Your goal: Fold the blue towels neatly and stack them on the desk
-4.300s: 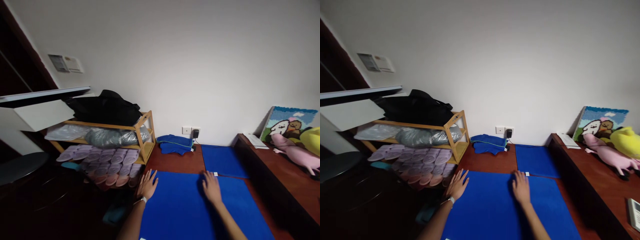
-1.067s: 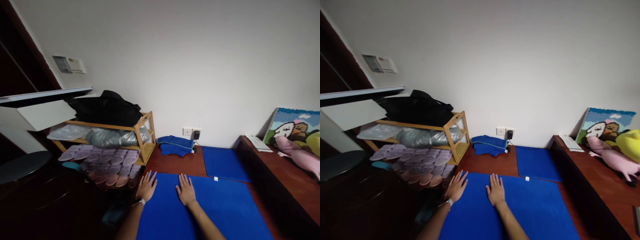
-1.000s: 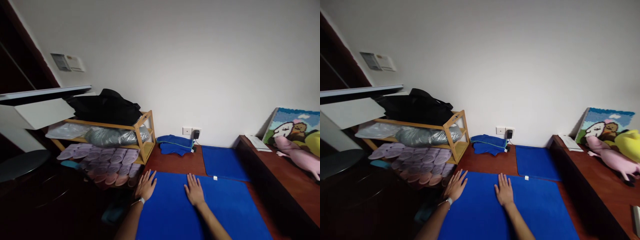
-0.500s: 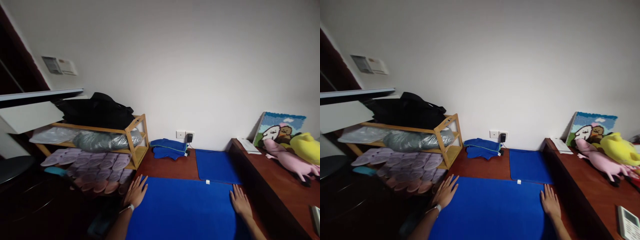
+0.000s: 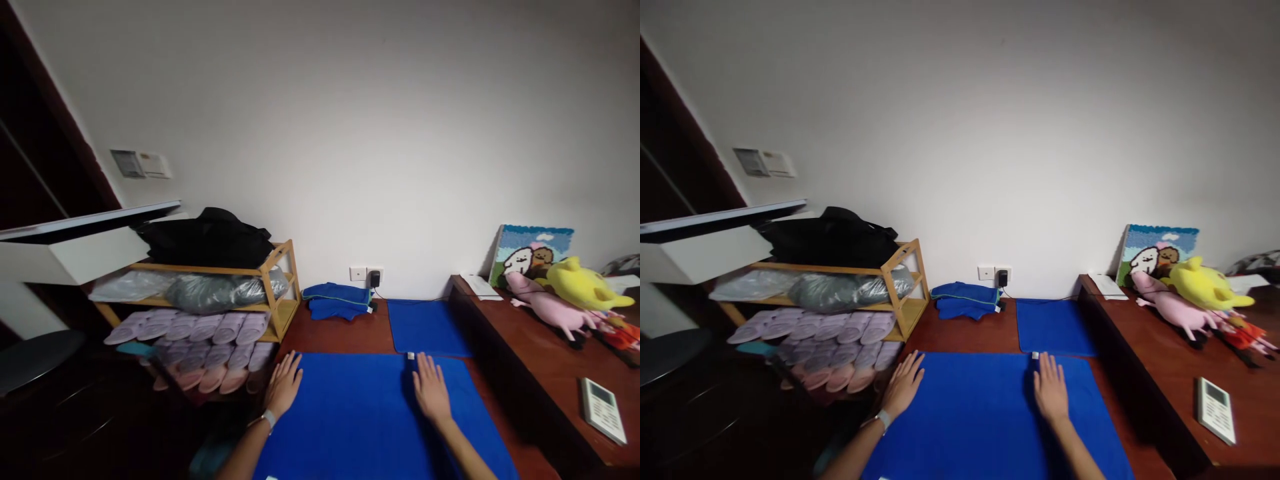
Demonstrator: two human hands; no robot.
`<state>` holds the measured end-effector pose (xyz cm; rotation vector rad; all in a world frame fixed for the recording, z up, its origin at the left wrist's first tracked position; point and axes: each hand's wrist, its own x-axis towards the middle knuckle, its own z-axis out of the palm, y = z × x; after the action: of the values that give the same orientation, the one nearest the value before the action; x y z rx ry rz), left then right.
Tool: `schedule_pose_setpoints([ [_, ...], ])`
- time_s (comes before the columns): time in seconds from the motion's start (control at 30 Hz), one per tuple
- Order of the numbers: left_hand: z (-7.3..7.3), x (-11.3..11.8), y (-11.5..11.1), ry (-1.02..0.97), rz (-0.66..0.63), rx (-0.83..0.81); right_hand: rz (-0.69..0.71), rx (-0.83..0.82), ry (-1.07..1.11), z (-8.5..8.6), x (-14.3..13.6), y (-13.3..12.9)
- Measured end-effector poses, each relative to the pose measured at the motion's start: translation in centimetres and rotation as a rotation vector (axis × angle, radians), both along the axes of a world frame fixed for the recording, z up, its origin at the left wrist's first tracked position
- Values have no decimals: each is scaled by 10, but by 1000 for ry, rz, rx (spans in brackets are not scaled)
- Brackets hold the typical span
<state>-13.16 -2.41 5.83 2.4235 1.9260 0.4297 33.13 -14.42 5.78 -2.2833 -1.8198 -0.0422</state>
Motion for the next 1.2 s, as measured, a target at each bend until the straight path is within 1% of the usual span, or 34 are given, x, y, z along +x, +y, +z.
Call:
schedule_pose_setpoints([
  [0.1,-6,11,-39,-7,-90,2,220,16,142,8,-100,-3],
  [0.17,-14,14,-63,-2,-115,17,343,-1,229,7,-164,-4],
  [0.23,-22,12,-81,13,-121,17,437,-37,298,1,-217,-2],
  [0.3,-30,7,-92,32,-127,6,479,-86,327,-7,-254,2],
  [0.33,-32,4,-95,37,-124,1,485,-110,329,-11,-265,3],
  [0.4,-35,1,-97,38,-119,-6,485,-144,316,-17,-272,5],
  [0.47,-35,0,-96,29,-120,-11,468,-150,298,-19,-260,3],
  [0.5,-34,0,-95,24,-121,-15,446,-150,287,-20,-247,0],
  [0.57,-33,1,-94,14,-124,-20,366,-153,256,-19,-212,-9],
  [0.63,-33,2,-93,6,-125,-18,266,-165,214,-21,-166,-22],
  [0.7,-35,2,-91,3,-125,-12,166,-169,168,-26,-114,-38],
  [0.87,-41,0,-86,2,-132,-1,-74,-142,93,-49,18,-78],
  [0.97,-42,-1,-84,0,-123,-13,-167,-129,110,-61,81,-96],
  [1.07,-41,0,-83,0,-117,-23,-205,-78,183,-68,120,-107],
  [1.13,-40,0,-82,0,-116,-23,-212,-49,229,-70,132,-111],
  [1.2,-41,0,-82,0,-117,-21,-216,-29,230,-69,134,-112],
])
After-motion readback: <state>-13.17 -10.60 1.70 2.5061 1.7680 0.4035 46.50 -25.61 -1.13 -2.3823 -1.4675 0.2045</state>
